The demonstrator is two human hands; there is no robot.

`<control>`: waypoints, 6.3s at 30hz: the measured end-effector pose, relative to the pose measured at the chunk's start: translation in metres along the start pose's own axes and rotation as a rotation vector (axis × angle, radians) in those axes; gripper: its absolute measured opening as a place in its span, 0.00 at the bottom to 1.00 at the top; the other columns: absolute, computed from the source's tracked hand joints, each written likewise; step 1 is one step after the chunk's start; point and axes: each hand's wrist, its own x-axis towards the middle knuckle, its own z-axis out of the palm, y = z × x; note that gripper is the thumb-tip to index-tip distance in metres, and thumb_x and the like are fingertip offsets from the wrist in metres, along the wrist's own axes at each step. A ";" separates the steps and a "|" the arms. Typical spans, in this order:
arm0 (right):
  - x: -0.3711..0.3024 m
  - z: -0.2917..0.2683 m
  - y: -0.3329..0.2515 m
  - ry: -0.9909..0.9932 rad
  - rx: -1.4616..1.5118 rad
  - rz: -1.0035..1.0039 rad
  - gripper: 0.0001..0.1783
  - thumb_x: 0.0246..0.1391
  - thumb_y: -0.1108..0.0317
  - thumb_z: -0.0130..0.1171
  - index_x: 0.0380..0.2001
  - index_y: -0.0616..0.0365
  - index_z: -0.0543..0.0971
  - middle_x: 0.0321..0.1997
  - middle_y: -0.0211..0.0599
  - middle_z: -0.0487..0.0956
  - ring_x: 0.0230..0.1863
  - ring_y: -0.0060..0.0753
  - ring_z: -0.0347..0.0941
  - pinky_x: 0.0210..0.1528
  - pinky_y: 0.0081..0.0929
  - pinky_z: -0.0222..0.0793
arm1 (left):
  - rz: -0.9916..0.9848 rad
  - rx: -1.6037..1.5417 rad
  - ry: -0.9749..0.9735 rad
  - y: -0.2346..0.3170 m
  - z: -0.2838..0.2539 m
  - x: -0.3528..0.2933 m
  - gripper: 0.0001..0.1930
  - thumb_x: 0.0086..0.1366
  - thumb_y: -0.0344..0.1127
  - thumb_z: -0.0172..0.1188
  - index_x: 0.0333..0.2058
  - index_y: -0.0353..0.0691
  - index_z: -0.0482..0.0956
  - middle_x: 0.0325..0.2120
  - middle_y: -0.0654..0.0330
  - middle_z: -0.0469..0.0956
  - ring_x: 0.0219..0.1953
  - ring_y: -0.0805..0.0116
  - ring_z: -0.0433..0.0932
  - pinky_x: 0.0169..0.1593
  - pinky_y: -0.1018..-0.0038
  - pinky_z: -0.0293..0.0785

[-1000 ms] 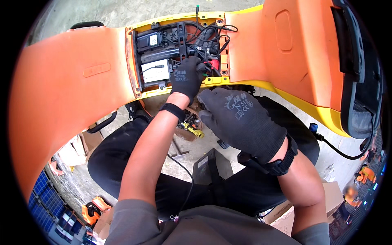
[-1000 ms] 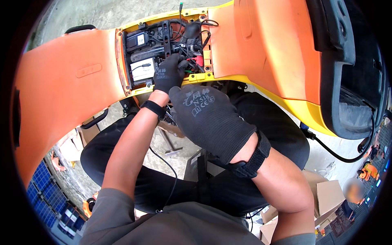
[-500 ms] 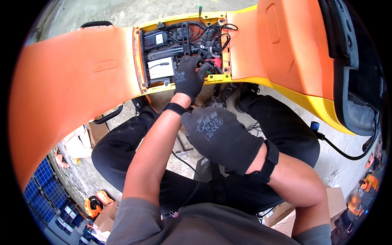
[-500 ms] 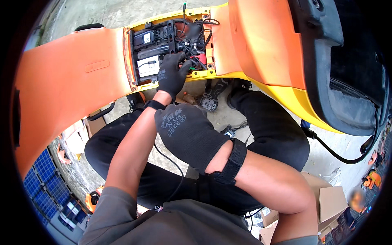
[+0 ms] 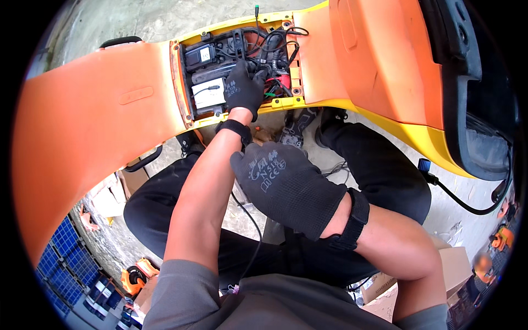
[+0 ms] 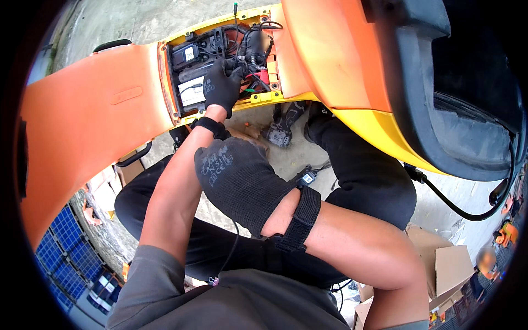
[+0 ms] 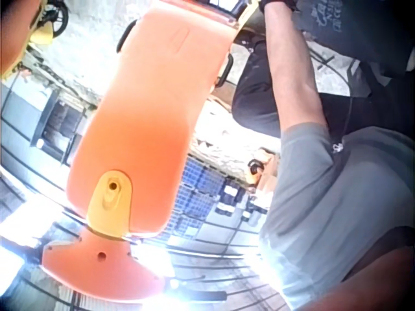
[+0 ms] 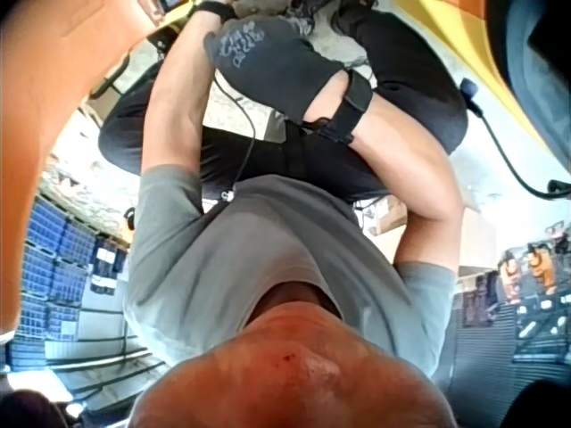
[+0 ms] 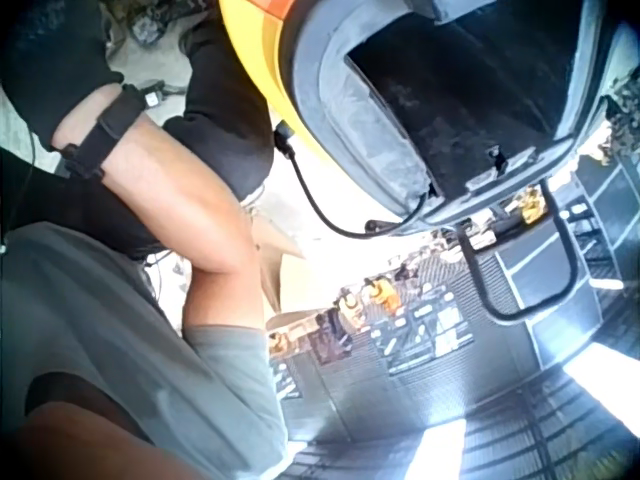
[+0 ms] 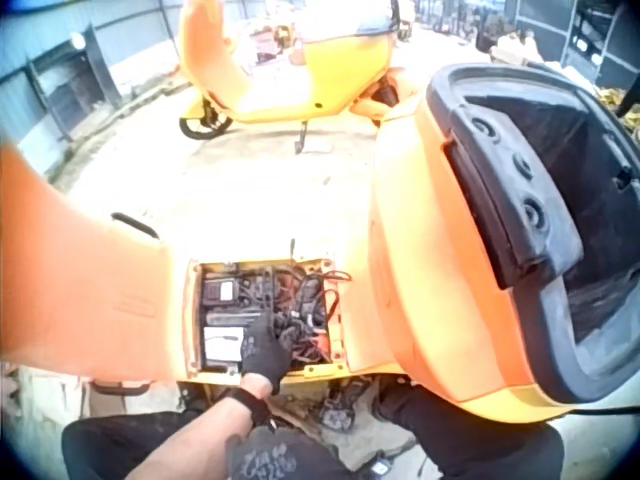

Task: The person works on the wiring and electrical components inside the battery compartment of a motorcycle, connecting wires and arranging cables by hand.

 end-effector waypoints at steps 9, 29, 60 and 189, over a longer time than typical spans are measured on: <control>0.001 -0.006 0.003 -0.023 -0.061 -0.024 0.06 0.48 0.73 0.56 0.32 0.59 0.74 0.27 0.38 0.73 0.30 0.40 0.74 0.30 0.35 0.70 | 0.045 0.086 0.120 -0.004 0.011 0.005 0.12 0.57 0.39 0.65 0.27 0.36 0.76 0.22 0.49 0.77 0.28 0.46 0.77 0.34 0.59 0.72; 0.004 -0.004 0.007 0.147 -0.034 -0.013 0.11 0.44 0.70 0.58 0.34 0.61 0.79 0.24 0.39 0.79 0.26 0.37 0.78 0.27 0.34 0.72 | 0.416 0.021 0.066 0.012 0.008 -0.058 0.18 0.56 0.29 0.65 0.46 0.39 0.75 0.37 0.50 0.74 0.41 0.48 0.76 0.44 0.59 0.72; 0.007 -0.008 0.003 0.066 -0.111 -0.012 0.05 0.46 0.68 0.57 0.28 0.57 0.76 0.22 0.37 0.76 0.24 0.37 0.76 0.25 0.34 0.68 | 0.442 0.107 -0.614 -0.016 -0.014 0.041 0.06 0.59 0.29 0.56 0.35 0.38 0.79 0.33 0.48 0.79 0.40 0.47 0.78 0.43 0.63 0.74; 0.137 0.065 0.138 0.224 1.389 0.765 0.11 0.65 0.65 0.54 0.40 0.63 0.77 0.36 0.32 0.79 0.34 0.20 0.75 0.36 0.16 0.75 | 0.082 -0.319 -0.235 -0.125 -0.085 0.061 0.12 0.63 0.26 0.58 0.45 0.36 0.80 0.40 0.56 0.80 0.41 0.66 0.79 0.48 0.73 0.74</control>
